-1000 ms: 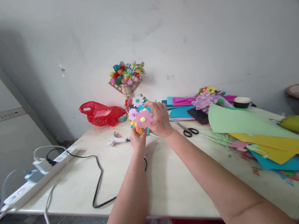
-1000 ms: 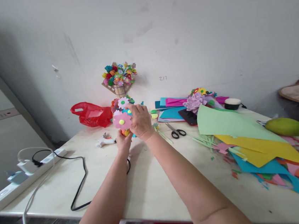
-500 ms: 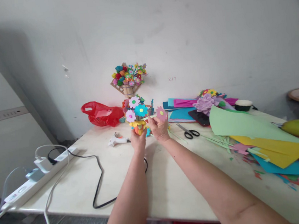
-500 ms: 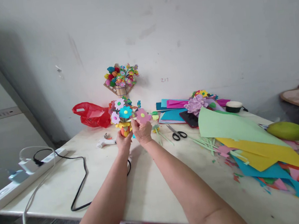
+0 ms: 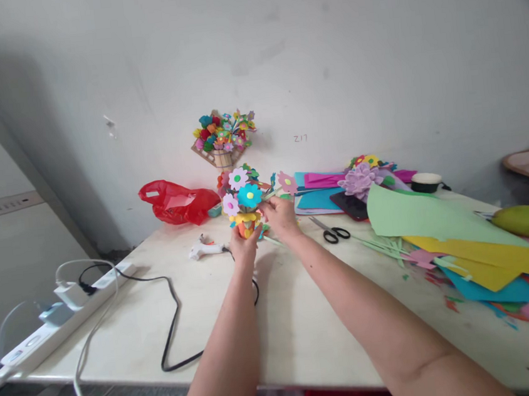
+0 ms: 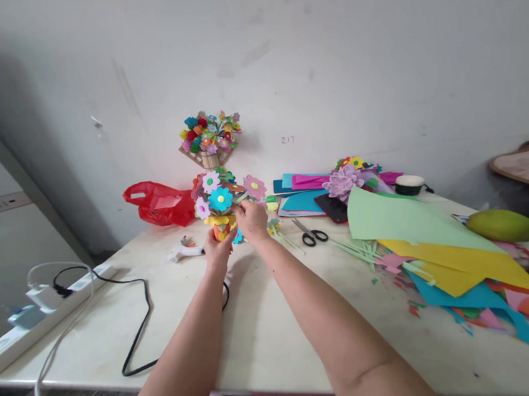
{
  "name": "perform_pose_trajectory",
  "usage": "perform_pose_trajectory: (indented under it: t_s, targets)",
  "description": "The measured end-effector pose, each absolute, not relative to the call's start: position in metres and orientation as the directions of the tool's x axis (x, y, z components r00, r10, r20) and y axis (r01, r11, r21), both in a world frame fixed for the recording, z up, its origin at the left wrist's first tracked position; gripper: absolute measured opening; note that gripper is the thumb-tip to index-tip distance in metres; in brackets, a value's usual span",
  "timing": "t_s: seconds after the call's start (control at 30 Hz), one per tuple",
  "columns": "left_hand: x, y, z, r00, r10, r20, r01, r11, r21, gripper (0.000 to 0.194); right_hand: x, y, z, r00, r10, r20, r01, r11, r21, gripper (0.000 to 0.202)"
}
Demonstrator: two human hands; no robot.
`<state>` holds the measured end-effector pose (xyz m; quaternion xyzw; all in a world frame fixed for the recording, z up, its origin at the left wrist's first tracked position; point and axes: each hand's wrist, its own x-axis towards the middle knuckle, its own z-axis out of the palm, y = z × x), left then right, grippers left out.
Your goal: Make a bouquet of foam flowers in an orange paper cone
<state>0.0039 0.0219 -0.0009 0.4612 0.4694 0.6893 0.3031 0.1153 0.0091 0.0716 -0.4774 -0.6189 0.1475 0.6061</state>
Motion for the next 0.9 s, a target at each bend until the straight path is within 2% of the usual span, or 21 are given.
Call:
perform_pose_trajectory:
  t_s: [0.17, 0.47, 0.67, 0.9]
  targets:
    - [0.007, 0.018, 0.004, -0.332, 0.874, 0.354, 0.009, -0.372, 0.928, 0.046, 0.123, 0.005, 0.078, 0.124, 0.767, 0.629, 0.579, 0.459, -0.674, 0.026]
    - [0.008, 0.015, 0.006, -0.244, 0.896, 0.370, -0.091, -0.401, 0.911, 0.047, 0.127, -0.001, 0.090, 0.055, 0.794, 0.606, 0.683, 0.412, -0.603, 0.030]
    - [0.009, 0.015, 0.004, -0.202, 0.904, 0.377, -0.106, -0.403, 0.909, 0.047, 0.127, -0.013, 0.102, 0.031, 0.800, 0.599, 0.833, 0.310, -0.458, 0.030]
    - [0.010, 0.012, 0.006, -0.202, 0.900, 0.385, -0.146, -0.417, 0.897, 0.048, 0.124, -0.017, 0.104, -0.015, 0.809, 0.587, 0.866, 0.304, -0.398, 0.031]
